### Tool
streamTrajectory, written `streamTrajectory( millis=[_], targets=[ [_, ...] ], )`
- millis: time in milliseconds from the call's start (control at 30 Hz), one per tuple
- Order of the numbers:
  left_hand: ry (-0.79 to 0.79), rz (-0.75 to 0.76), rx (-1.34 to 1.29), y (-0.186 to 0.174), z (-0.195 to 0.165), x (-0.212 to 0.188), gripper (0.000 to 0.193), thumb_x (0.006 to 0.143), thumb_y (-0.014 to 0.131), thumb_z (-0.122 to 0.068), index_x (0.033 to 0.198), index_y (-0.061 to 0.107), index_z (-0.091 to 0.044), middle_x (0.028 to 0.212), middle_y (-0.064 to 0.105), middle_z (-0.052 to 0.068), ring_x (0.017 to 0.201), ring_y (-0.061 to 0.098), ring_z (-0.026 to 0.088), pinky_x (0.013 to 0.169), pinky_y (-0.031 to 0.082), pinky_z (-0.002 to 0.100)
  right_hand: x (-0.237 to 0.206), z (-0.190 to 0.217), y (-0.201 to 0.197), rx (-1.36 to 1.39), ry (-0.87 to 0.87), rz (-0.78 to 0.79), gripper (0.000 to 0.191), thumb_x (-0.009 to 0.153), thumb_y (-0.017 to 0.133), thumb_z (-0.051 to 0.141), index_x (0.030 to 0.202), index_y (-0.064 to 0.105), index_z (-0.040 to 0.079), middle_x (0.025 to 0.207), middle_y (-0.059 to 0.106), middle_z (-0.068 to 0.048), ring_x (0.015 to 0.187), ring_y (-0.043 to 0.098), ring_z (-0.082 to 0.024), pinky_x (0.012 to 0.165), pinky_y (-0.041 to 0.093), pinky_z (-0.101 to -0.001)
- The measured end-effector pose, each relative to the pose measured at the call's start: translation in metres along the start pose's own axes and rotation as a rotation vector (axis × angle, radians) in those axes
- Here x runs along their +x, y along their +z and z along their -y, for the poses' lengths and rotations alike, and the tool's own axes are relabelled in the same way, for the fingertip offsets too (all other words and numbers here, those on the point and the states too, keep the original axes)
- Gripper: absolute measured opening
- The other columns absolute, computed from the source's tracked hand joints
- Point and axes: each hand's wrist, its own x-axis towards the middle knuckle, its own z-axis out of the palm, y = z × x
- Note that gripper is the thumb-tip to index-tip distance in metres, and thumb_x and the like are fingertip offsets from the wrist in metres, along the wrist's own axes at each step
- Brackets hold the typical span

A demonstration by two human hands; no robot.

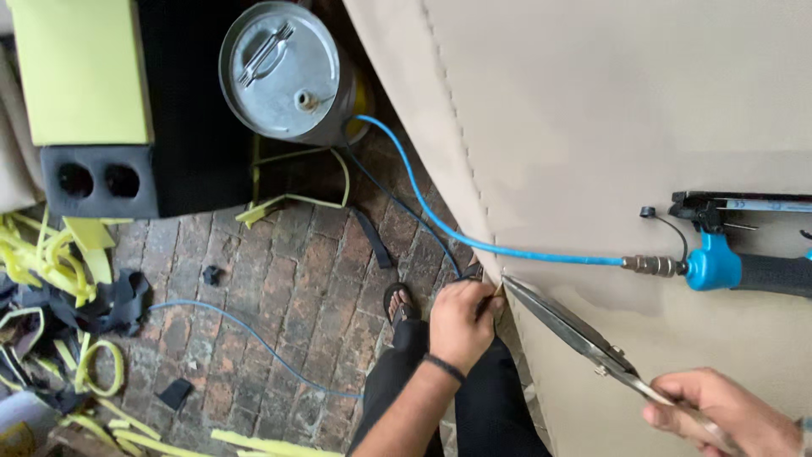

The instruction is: The person staples beige fabric to a furniture frame using a pneumatic staple gun, then trims excess fabric with scissors along the edges. The person works on multiple sides of the frame, smoothing and securing the fabric as they go.

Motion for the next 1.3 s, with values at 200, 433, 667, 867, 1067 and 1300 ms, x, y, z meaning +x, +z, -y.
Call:
streamTrajectory(
  millis=[200, 433, 667, 867, 1067, 1300],
  targets=[
    [-0.113, -0.015, -0.002, 0.011, -0.003, -0.004, 0.013, 0.081, 0.079, -0.014, 0.090, 0.072, -0.007, 0.083, 0.072, 0.010, 0.082, 0.068, 0.033, 0.073, 0.054, 0.042, 0.018, 0.006, 0.017, -0.149, -0.387, -0.170, 0.039, 0.076, 0.088, 0.042, 0.073, 0.066, 0.011, 0.057, 0.051, 0.003, 0.056, 0.047, -0.010, 0.049, 0.046, -0.0341],
    [-0.217, 0.029, -0.112, 0.015, -0.004, -0.005, 0.012, 0.087, 0.075, -0.011, 0.097, 0.074, -0.005, 0.086, 0.074, 0.014, 0.080, 0.074, 0.031, 0.070, 0.058, 0.038, 0.003, 0.017, 0.075, -0.372, -0.519, -0.701, 0.049, 0.071, 0.088, 0.051, 0.073, 0.064, 0.009, 0.056, 0.063, -0.013, 0.053, 0.062, -0.034, 0.052, 0.050, -0.0462],
    [-0.441, 0.114, -0.314, 0.021, 0.020, -0.014, 0.012, 0.092, 0.073, -0.012, 0.100, 0.071, -0.004, 0.077, 0.071, 0.010, 0.068, 0.066, 0.017, 0.065, 0.054, 0.030, -0.002, 0.030, 0.085, -0.473, -0.743, -0.947, 0.040, 0.073, 0.084, 0.045, 0.070, 0.062, 0.011, 0.058, 0.062, -0.010, 0.052, 0.064, -0.033, 0.049, 0.050, -0.0463],
    [-0.493, 0.221, -0.371, 0.015, 0.038, -0.021, 0.012, 0.094, 0.071, -0.011, 0.105, 0.071, -0.004, 0.081, 0.071, 0.010, 0.073, 0.063, 0.014, 0.070, 0.053, 0.028, 0.005, 0.020, 0.091, -0.563, -0.799, -1.040, 0.040, 0.074, 0.083, 0.044, 0.070, 0.060, 0.011, 0.058, 0.062, -0.010, 0.052, 0.063, -0.034, 0.048, 0.050, -0.0462],
    [-0.454, 0.336, -0.345, -0.001, 0.029, -0.007, 0.013, 0.095, 0.069, -0.013, 0.106, 0.070, -0.006, 0.090, 0.075, 0.010, 0.085, 0.071, 0.018, 0.080, 0.055, 0.031, 0.007, 0.022, 0.072, -0.334, -0.404, -0.614, 0.048, 0.081, 0.083, 0.046, 0.067, 0.061, 0.006, 0.060, 0.062, -0.018, 0.060, 0.059, -0.037, 0.051, 0.050, -0.0442],
    [-0.416, 0.411, -0.271, -0.014, 0.035, 0.000, 0.016, 0.095, 0.071, -0.016, 0.108, 0.071, -0.006, 0.092, 0.074, 0.013, 0.087, 0.071, 0.020, 0.082, 0.055, 0.034, 0.012, 0.036, 0.075, -0.451, -0.655, -0.815, 0.048, 0.075, 0.081, 0.045, 0.065, 0.058, 0.005, 0.056, 0.062, -0.014, 0.055, 0.061, -0.036, 0.051, 0.050, -0.0452]
  ],
)
